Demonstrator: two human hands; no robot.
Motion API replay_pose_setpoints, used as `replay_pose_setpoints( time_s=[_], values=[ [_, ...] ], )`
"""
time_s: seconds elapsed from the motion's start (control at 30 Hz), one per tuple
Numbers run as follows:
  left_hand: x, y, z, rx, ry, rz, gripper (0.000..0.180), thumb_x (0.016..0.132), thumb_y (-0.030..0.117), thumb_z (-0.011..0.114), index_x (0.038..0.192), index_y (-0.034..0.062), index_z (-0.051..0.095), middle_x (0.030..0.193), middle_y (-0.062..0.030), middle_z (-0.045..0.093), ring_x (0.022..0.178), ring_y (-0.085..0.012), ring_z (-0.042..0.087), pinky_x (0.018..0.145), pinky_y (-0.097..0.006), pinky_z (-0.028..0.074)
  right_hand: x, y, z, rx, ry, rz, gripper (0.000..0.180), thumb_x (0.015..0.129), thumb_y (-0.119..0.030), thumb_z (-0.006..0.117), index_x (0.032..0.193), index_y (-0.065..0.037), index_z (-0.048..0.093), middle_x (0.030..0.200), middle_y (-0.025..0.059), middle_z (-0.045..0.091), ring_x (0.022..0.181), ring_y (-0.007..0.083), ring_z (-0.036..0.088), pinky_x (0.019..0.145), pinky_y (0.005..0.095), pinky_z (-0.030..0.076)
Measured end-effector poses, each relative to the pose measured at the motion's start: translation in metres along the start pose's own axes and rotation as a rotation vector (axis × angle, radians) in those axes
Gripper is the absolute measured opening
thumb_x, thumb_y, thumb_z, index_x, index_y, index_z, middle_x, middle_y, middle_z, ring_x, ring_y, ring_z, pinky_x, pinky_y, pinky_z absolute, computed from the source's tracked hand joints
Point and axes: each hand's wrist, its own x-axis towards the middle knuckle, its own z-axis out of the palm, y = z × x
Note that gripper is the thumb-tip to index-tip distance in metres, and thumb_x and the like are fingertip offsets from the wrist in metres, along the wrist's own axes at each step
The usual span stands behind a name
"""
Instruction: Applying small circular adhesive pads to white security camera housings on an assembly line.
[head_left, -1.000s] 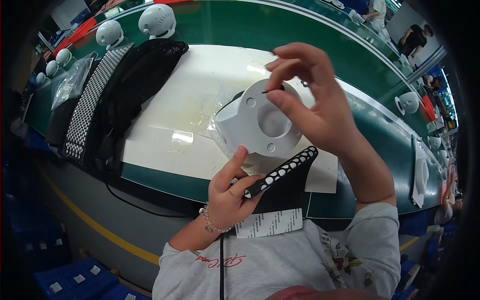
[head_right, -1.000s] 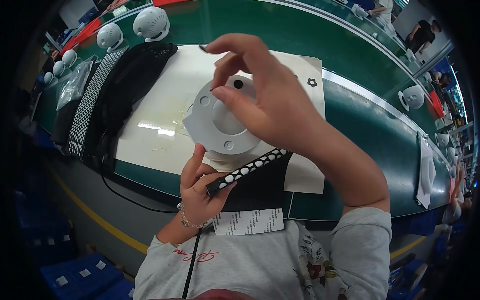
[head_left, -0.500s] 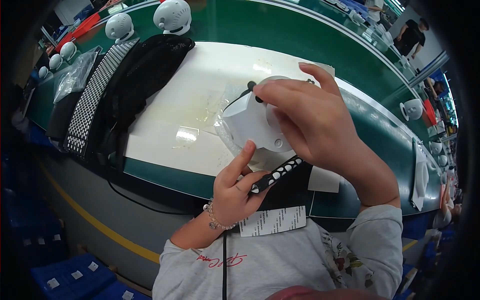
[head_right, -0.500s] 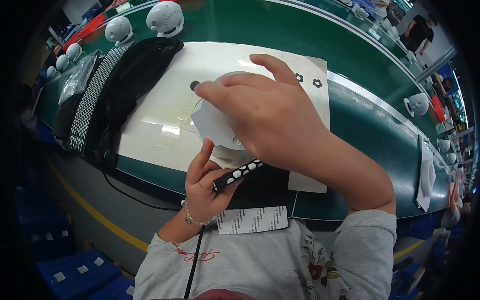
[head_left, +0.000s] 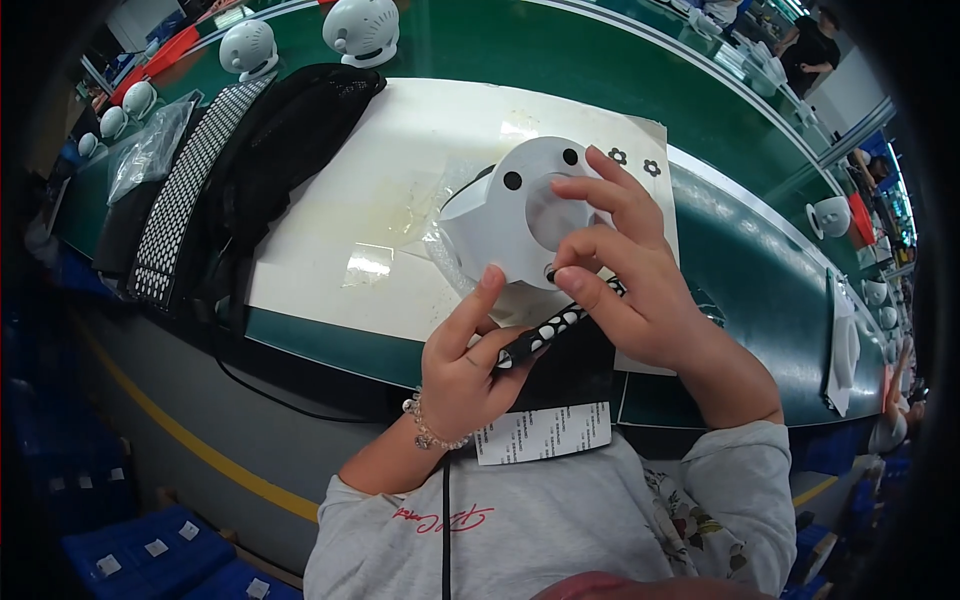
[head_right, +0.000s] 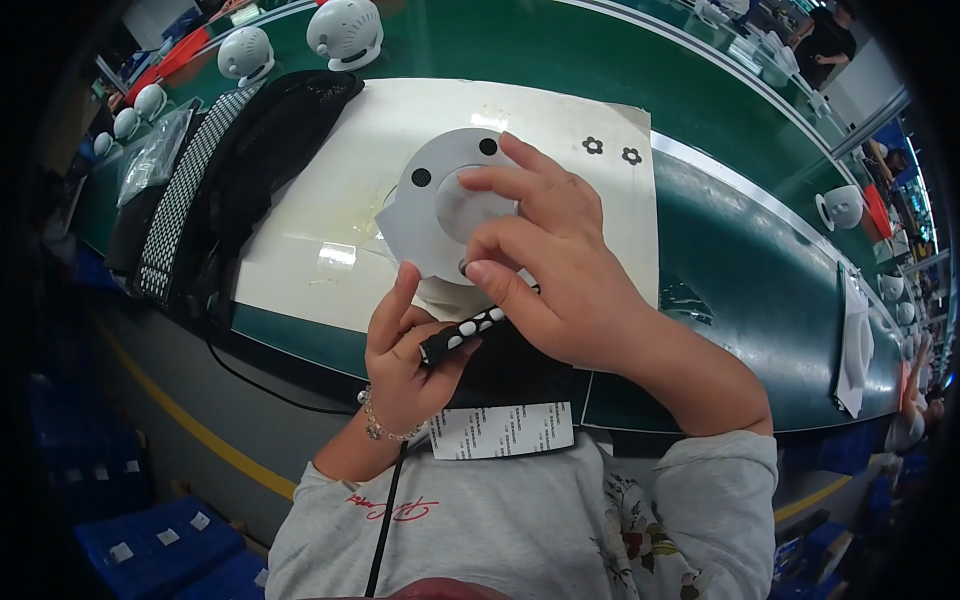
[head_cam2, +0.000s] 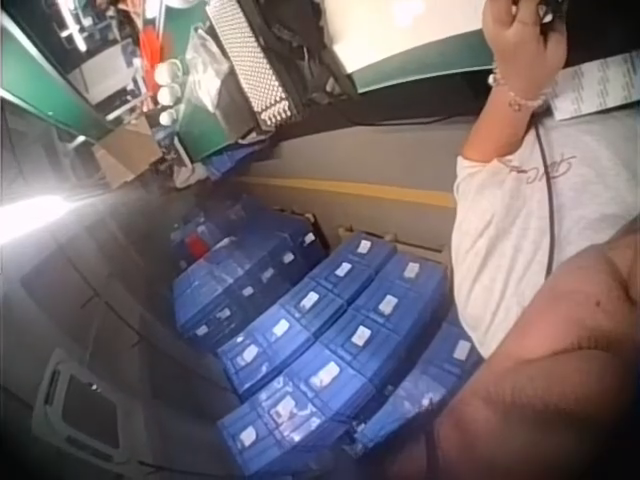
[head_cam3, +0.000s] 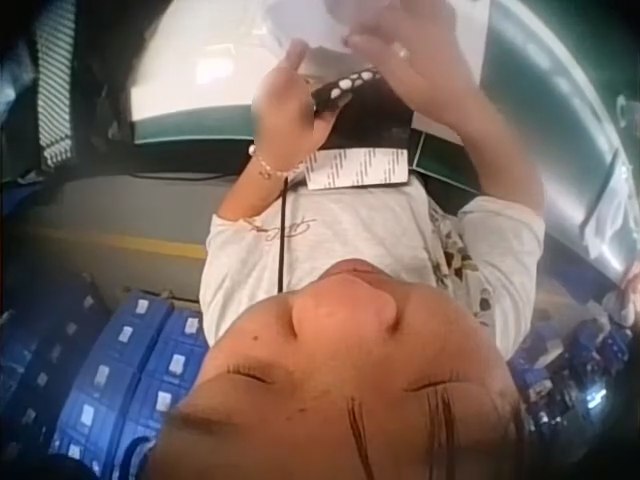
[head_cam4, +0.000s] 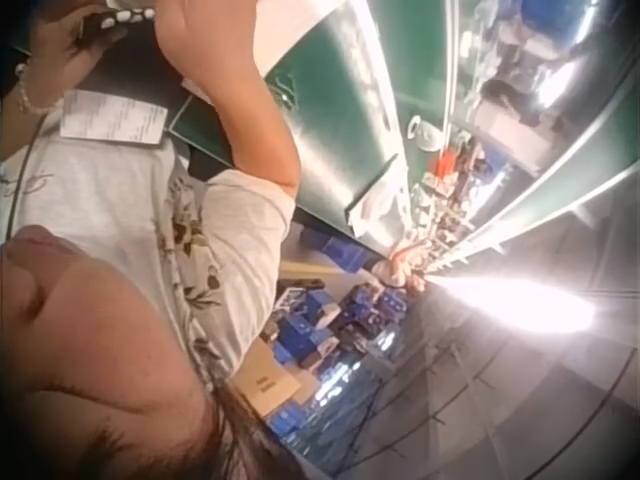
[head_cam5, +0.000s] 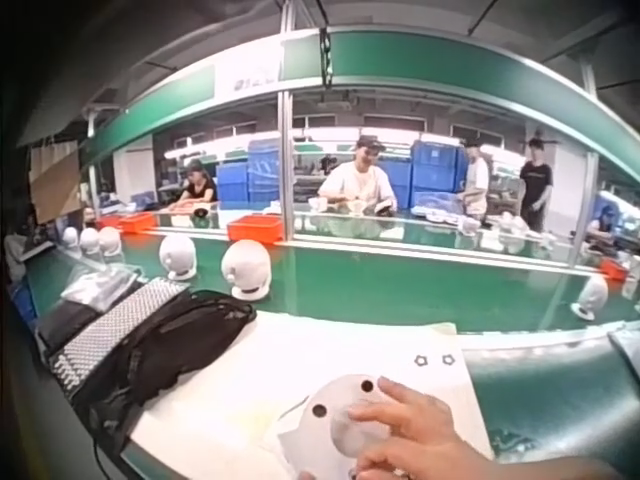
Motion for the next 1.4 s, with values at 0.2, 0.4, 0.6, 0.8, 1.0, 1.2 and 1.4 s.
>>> replay_pose_setpoints(
  time_s=[0.2, 0.4, 0.6, 0.8, 1.0, 1.2, 1.4],
  values=[
    [-0.001, 0.004, -0.002, 0.053, -0.078, -0.034, 0.023, 0.061, -0.004, 0.070, 0.081, -0.0025, 0.058, 0.132, -0.0219, 0.032, 0.071, -0.0163, 0.058, 0.070, -0.027, 0.047, -0.013, -0.010, -0.002, -0.514, 0.089, -0.176, 0.013, 0.078, -0.020, 0.057, 0.084, -0.010, 0.060, 0.120, 0.0076, 0.049, 0.121, 0.0301, 0.033, 0.099, 0.0423, 0.017],
    [-0.001, 0.002, 0.000, 0.056, -0.046, 0.003, 0.024, 0.061, -0.004, 0.070, 0.082, -0.0022, 0.057, 0.132, -0.0214, 0.033, 0.073, -0.0177, 0.058, 0.070, -0.027, 0.046, -0.020, -0.020, -0.006, -0.773, 0.043, -0.251, 0.023, 0.077, -0.024, 0.058, 0.096, -0.012, 0.062, 0.117, 0.0040, 0.052, 0.118, 0.0265, 0.039, 0.100, 0.0422, 0.013],
    [-0.002, 0.002, 0.001, 0.005, 0.003, -0.007, 0.031, 0.054, 0.000, 0.069, 0.083, 0.0030, 0.060, 0.125, -0.0170, 0.043, 0.075, -0.0191, 0.059, 0.067, -0.029, 0.047, -0.019, -0.025, -0.006, -0.288, 0.007, -0.188, 0.022, 0.074, -0.022, 0.063, 0.094, -0.011, 0.062, 0.115, 0.0052, 0.053, 0.117, 0.0290, 0.039, 0.097, 0.0430, 0.021],
    [0.001, 0.005, -0.002, 0.051, -0.038, 0.051, 0.035, 0.052, -0.002, 0.065, 0.086, 0.0053, 0.061, 0.126, -0.0168, 0.041, 0.090, -0.0247, 0.054, 0.068, -0.032, 0.047, -0.018, -0.013, 0.006, -0.057, -0.109, -0.319, 0.015, 0.071, -0.017, 0.066, 0.084, -0.011, 0.062, 0.114, 0.0040, 0.052, 0.117, 0.0286, 0.038, 0.093, 0.0417, 0.026],
    [0.001, 0.006, 0.003, 0.104, -0.057, 0.081, 0.030, 0.052, -0.003, 0.066, 0.081, 0.0038, 0.063, 0.127, -0.0151, 0.041, 0.092, -0.0262, 0.053, 0.069, -0.031, 0.047, -0.023, 0.012, -0.011, 0.026, 0.087, -0.209, 0.012, 0.071, -0.011, 0.066, 0.079, -0.008, 0.057, 0.115, 0.0083, 0.049, 0.120, 0.0300, 0.034, 0.096, 0.0422, 0.026],
    [0.003, 0.005, 0.002, 0.141, -0.108, 0.055, 0.022, 0.060, -0.005, 0.070, 0.080, -0.0062, 0.059, 0.130, -0.0212, 0.035, 0.082, -0.0236, 0.058, 0.067, -0.029, 0.048, -0.020, 0.034, -0.010, 0.194, 0.162, 0.131, 0.008, 0.077, -0.011, 0.060, 0.083, -0.006, 0.056, 0.122, 0.0137, 0.044, 0.124, 0.0311, 0.031, 0.100, 0.0416, 0.023],
    [0.001, 0.005, 0.004, 0.105, -0.114, 0.018, 0.021, 0.062, -0.007, 0.068, 0.077, -0.0141, 0.055, 0.131, -0.0220, 0.034, 0.078, -0.0230, 0.058, 0.067, -0.029, 0.049, -0.035, 0.036, -0.014, -0.380, 0.144, -0.145, 0.019, 0.080, -0.021, 0.058, 0.094, -0.008, 0.060, 0.121, 0.0124, 0.046, 0.121, 0.0308, 0.034, 0.096, 0.0412, 0.026]
  ],
)
